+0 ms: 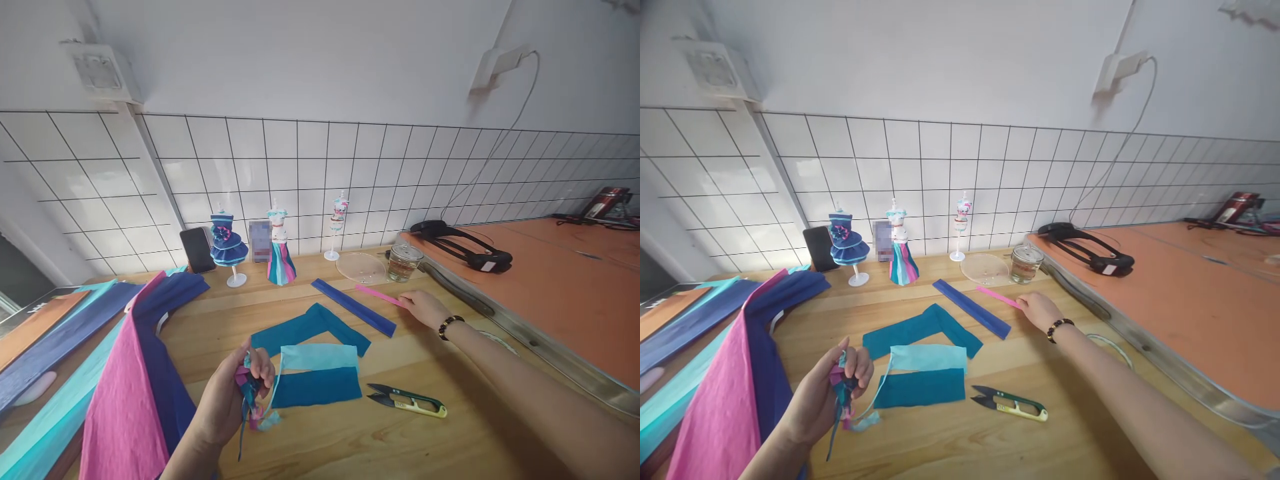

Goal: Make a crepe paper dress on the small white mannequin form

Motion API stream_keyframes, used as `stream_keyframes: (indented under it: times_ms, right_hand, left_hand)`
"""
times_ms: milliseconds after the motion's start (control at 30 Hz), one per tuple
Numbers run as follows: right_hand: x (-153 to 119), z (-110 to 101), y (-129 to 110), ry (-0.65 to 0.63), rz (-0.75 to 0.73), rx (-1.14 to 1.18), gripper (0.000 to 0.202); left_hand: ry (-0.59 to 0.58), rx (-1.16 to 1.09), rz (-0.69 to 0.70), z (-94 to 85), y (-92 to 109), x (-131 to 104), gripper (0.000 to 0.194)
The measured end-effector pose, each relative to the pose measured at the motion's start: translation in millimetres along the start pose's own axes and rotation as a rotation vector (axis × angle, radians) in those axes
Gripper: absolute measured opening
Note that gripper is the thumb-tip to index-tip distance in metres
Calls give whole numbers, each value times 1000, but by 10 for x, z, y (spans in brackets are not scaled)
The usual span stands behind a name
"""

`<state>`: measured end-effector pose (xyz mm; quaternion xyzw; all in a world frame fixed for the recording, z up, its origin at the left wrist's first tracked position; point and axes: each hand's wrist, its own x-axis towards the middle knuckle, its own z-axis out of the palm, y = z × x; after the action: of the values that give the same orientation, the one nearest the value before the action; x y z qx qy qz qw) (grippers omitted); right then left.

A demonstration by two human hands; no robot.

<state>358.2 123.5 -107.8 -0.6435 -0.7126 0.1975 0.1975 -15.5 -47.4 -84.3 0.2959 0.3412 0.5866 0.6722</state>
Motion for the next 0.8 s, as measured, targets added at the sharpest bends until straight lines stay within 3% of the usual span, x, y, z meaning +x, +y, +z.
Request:
stream_keyframes:
  times_ms: [133,233,333,467,533,633,667,700,800]
  right_hand:
    - [-199,60,-381,94,-151,44,28]
    - [-580,275,-842,44,-317,145,34]
    - [-1046,572,-1346,-98,-436,269,46]
    - [-1447,878,-1916,-415,-470,666,92]
    - [-1521,963,-2100,-504,-469,803,80]
    - [-1556,996,-2211,-747,-328,917,18]
    - [-1557,978,-2207,-780,-288,901,13]
    - [-1555,944,-2186,-771,-267,860,20]
    - [-1527,772,-2066,-627,-286,684,25]
  left_hand:
    - [49,93,-36,-11,16,-11,26]
    - [49,107,-36,21,35,-45,26]
    - [78,3,-19,88,50,-99,15]
    - [85,-139,-13,169,84,-172,6]
    - [89,-146,-13,182,113,-195,8]
    - [122,-112,-16,168,151,-191,18]
    - [124,-92,-5,158,156,-179,19]
    - [115,-65,13,146,155,-163,20]
    - [47,75,47,114,114,-101,20]
